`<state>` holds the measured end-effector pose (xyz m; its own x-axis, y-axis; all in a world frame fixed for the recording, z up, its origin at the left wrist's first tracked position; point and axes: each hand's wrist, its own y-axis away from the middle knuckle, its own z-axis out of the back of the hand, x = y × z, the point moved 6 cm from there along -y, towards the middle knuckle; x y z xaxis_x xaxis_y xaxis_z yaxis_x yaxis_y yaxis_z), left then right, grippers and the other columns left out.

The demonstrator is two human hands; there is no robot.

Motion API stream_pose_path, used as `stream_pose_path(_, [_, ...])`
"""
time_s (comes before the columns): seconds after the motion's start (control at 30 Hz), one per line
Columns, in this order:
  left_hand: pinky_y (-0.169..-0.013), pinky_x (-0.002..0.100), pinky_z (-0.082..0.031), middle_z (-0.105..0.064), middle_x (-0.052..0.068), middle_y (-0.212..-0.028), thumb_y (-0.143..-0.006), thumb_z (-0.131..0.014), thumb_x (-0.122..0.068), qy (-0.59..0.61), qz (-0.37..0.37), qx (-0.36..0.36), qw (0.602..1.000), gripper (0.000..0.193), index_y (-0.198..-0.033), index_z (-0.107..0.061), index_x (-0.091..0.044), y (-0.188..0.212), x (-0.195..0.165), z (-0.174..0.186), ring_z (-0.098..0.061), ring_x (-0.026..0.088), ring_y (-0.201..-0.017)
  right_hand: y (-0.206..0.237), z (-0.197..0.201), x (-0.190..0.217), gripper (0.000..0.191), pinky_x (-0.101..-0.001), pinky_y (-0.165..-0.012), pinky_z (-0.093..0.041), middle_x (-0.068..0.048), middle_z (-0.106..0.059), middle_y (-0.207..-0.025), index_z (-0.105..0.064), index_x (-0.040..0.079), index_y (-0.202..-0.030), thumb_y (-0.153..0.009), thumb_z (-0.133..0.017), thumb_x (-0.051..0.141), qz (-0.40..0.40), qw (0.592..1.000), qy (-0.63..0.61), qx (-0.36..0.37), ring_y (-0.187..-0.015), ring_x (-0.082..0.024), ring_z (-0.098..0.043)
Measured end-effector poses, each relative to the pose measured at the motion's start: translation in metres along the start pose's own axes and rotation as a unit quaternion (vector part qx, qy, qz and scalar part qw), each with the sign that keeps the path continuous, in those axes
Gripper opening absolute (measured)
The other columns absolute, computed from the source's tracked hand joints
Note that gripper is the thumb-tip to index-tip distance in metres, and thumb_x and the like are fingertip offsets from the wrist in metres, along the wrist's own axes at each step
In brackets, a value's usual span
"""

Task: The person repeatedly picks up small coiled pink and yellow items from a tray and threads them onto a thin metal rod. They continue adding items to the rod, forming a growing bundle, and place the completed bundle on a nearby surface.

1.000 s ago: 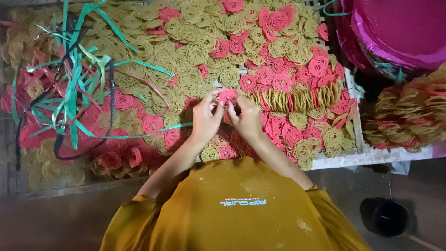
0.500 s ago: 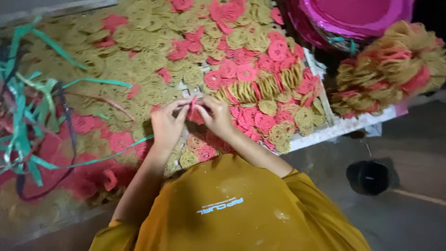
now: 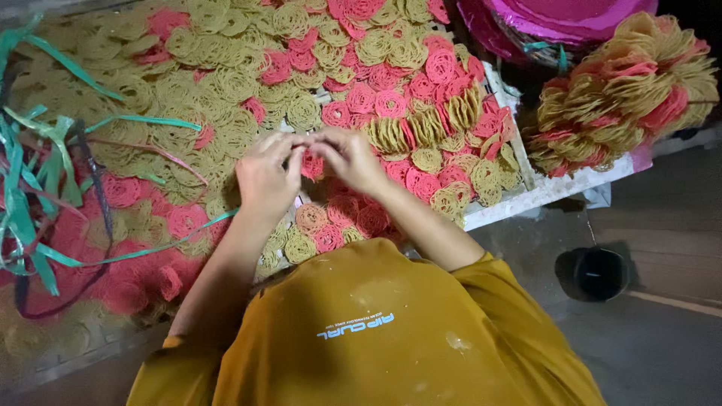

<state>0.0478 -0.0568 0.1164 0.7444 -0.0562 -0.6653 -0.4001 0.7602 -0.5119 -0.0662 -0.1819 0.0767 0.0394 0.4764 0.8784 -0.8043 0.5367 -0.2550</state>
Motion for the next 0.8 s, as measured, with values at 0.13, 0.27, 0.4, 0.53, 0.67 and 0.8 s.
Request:
stream_pose_path(0.13, [-0.075, 0.023, -0.056, -0.066, 0.004, -0.101, -0.097, -0.059, 0.002, 0.24, 0.227, 0.024, 0.944, 0.031, -0.127, -0.062, -0.005, 0.026, 0.047, -0.036, -0.068, 0.009, -0.086, -0.008, 0.004, -0.009, 0.009, -0.0308, -0.08, -0.058, -0.007, -0.075, -0.096, -0.071, 0.003, -0.105, -0.1, -0.067, 0.009, -0.002, 1.0, 0.008, -0.03, -0.086, -0.015, -0.073])
stream_pose_path(0.27, [-0.07, 0.021, -0.052, -0.069, 0.005, -0.102, -0.097, -0.06, 0.007, 0.259, 0.248, 0.008, 0.933, 0.023, -0.116, -0.069, 0.0, 0.044, 0.07, -0.053, -0.063, 0.008, -0.08, 0.002, -0.007, -0.002, 0.007, -0.0318, -0.082, -0.056, -0.009, -0.073, -0.096, -0.07, 0.001, -0.103, -0.098, -0.067, 0.007, 0.022, 0.999, 0.004, -0.025, -0.088, -0.017, -0.071])
stream_pose_path(0.4, [-0.077, 0.025, -0.054, -0.073, 0.006, -0.107, -0.102, -0.057, 0.008, 0.135, 0.181, -0.115, 0.967, 0.022, -0.118, -0.069, -0.001, 0.044, 0.096, 0.012, -0.068, 0.011, -0.092, 0.005, 0.024, -0.008, 0.009, -0.0323, -0.083, -0.056, -0.01, -0.073, -0.098, -0.072, 0.003, -0.102, -0.097, -0.068, 0.008, 0.004, 0.996, -0.005, -0.094, -0.091, -0.017, -0.069])
stream_pose_path(0.53, [-0.075, 0.027, -0.055, -0.071, 0.011, -0.109, -0.1, -0.064, 0.002, 0.036, 0.204, -0.079, 0.975, 0.019, -0.118, -0.07, -0.003, 0.065, 0.105, 0.055, -0.071, 0.017, -0.09, 0.02, 0.078, -0.016, 0.009, -0.0301, -0.083, -0.052, -0.007, -0.071, -0.096, -0.072, 0.002, -0.106, -0.101, -0.067, 0.007, 0.045, 0.992, 0.063, -0.101, -0.09, -0.017, -0.067])
stream_pose_path(0.67, [-0.075, 0.034, -0.057, -0.071, 0.014, -0.107, -0.092, -0.069, -0.009, -0.01, 0.229, 0.054, 0.972, 0.021, -0.113, -0.073, -0.008, 0.094, 0.091, 0.029, -0.073, 0.023, -0.087, 0.046, 0.096, -0.038, 0.008, -0.0262, -0.076, -0.048, -0.002, -0.065, -0.093, -0.07, 0.003, -0.108, -0.106, -0.063, 0.003, -0.038, 0.988, -0.078, -0.129, -0.082, -0.009, -0.057])
stream_pose_path(0.8, [-0.083, 0.039, -0.057, -0.069, 0.015, -0.109, -0.092, -0.069, -0.009, -0.02, 0.215, 0.091, 0.972, 0.023, -0.115, -0.071, -0.008, 0.11, 0.075, -0.003, -0.072, 0.028, -0.09, 0.063, 0.073, -0.035, 0.009, -0.0259, -0.075, -0.05, -0.002, -0.066, -0.091, -0.071, 0.004, -0.105, -0.103, -0.063, 0.001, -0.076, 0.99, -0.064, -0.098, -0.081, -0.009, -0.059])
